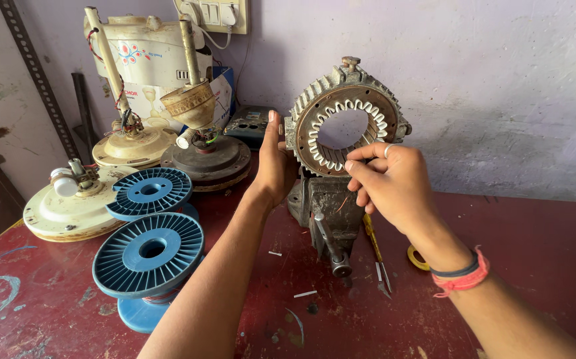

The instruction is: The person winds copper wire into the slots of a motor armature held in a bench vise. They use a yellow-handled screwdriver to push the wire into place and adjust the winding. The person also handles a blue spool of copper wire and uses scissors to cut the wire.

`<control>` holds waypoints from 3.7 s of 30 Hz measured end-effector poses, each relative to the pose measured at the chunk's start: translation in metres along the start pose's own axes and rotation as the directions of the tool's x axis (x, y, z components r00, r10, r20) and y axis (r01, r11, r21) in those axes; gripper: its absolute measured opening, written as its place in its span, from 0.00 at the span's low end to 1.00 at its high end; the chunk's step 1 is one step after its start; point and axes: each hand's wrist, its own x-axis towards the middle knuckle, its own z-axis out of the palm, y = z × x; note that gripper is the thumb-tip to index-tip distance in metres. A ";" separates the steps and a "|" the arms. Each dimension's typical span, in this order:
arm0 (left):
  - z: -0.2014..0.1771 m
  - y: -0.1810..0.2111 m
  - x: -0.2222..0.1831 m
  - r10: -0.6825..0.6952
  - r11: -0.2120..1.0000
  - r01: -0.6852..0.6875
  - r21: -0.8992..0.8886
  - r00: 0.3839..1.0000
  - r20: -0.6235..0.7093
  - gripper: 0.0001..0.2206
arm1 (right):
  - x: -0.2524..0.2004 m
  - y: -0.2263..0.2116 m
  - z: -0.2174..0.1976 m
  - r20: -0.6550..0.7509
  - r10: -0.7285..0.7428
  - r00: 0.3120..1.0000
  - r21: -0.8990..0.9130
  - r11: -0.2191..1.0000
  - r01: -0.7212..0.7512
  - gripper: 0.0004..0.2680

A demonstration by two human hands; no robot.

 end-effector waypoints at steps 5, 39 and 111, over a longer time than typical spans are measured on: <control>-0.001 -0.002 -0.001 0.018 1.000 -0.018 0.012 1.000 0.014 0.49 | -0.004 -0.003 -0.007 0.037 0.018 0.999 -0.011 1.000 -0.017 0.06; 0.029 -0.010 -0.038 0.128 0.988 -0.127 0.084 0.992 -0.005 0.21 | -0.001 -0.011 -0.028 0.351 0.181 0.919 -0.135 0.981 -0.141 0.07; 0.098 0.081 -0.076 -0.008 -0.136 -0.270 0.953 0.963 0.271 0.17 | -0.016 -0.044 -0.037 0.662 -0.066 0.747 -0.392 0.819 0.419 0.10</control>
